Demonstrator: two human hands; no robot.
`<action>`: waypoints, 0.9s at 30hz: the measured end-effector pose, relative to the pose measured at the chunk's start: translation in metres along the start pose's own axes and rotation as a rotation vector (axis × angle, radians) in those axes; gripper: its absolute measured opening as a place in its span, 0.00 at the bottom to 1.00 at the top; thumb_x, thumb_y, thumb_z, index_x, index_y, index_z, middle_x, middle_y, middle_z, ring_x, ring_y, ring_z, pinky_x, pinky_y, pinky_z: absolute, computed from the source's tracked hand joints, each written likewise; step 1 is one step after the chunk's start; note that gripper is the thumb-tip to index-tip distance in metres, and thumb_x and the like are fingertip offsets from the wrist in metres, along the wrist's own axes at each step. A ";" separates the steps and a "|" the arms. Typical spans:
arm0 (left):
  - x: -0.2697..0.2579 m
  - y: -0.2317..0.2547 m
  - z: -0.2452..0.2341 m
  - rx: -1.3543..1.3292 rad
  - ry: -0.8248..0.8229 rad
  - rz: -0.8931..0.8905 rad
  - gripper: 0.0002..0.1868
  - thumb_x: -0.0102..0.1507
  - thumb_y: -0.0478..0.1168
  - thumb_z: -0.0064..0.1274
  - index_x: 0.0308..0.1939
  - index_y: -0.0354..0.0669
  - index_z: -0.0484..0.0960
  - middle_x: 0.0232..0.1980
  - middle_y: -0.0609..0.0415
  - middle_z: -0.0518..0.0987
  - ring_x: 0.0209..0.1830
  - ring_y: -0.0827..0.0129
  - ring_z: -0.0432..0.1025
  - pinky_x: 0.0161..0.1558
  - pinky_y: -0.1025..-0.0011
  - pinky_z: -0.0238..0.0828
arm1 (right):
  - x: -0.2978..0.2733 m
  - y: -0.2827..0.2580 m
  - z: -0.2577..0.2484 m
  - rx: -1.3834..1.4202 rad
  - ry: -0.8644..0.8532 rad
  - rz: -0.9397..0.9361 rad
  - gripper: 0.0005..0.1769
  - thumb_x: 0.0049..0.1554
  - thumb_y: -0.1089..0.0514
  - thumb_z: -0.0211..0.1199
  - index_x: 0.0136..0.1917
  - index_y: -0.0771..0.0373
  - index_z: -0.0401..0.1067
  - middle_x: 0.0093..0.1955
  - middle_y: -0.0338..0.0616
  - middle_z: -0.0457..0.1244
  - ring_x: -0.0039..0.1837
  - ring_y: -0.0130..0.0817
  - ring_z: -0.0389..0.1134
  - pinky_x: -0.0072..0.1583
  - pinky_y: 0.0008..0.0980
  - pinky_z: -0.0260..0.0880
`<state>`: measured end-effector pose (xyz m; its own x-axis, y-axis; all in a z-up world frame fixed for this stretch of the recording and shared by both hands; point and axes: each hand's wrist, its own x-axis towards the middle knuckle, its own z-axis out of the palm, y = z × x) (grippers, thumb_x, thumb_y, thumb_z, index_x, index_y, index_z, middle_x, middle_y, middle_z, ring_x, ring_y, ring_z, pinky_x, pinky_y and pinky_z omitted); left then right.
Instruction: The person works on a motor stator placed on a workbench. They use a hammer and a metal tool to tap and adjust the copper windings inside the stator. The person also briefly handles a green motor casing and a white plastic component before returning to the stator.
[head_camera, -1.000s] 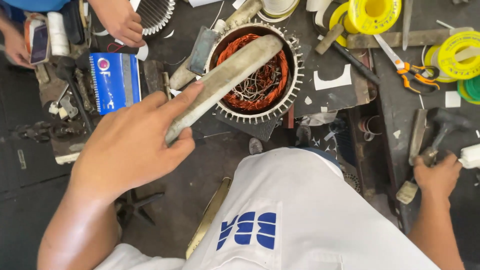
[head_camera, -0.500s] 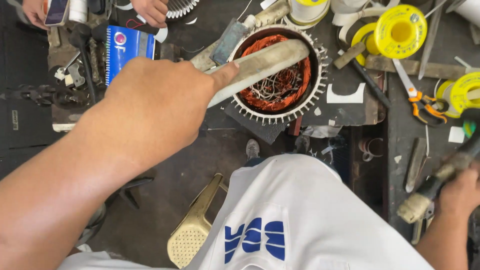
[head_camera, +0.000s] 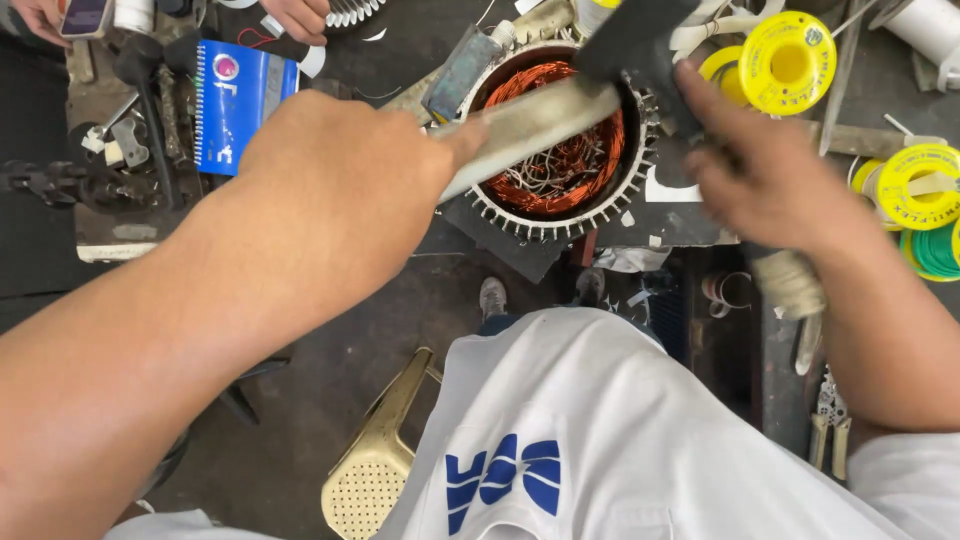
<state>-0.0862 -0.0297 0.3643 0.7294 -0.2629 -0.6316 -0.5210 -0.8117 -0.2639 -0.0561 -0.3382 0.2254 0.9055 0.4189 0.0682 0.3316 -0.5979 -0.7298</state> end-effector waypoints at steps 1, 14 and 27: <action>0.002 0.000 0.004 0.012 0.017 -0.002 0.50 0.57 0.28 0.47 0.82 0.62 0.50 0.31 0.53 0.85 0.28 0.50 0.82 0.25 0.58 0.72 | 0.008 -0.011 0.000 -0.133 -0.191 0.133 0.44 0.58 0.65 0.51 0.85 0.59 0.45 0.26 0.49 0.65 0.31 0.40 0.67 0.50 0.35 0.68; 0.006 -0.001 0.034 0.023 0.032 0.025 0.54 0.56 0.29 0.49 0.83 0.63 0.44 0.36 0.49 0.81 0.24 0.54 0.81 0.23 0.59 0.75 | 0.004 -0.009 0.000 -0.105 -0.137 -0.044 0.39 0.57 0.65 0.52 0.80 0.67 0.50 0.72 0.64 0.58 0.70 0.50 0.60 0.68 0.39 0.55; 0.003 -0.030 0.072 0.051 0.378 0.014 0.46 0.56 0.39 0.48 0.78 0.74 0.56 0.41 0.51 0.79 0.13 0.55 0.78 0.14 0.59 0.72 | -0.034 0.016 0.031 0.139 0.147 0.032 0.36 0.61 0.70 0.53 0.81 0.70 0.51 0.49 0.60 0.62 0.38 0.41 0.63 0.42 0.35 0.65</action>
<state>-0.1001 0.0310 0.3180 0.8288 -0.4556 -0.3247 -0.5470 -0.7819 -0.2990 -0.0897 -0.3409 0.1901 0.9472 0.2909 0.1346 0.2716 -0.5053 -0.8191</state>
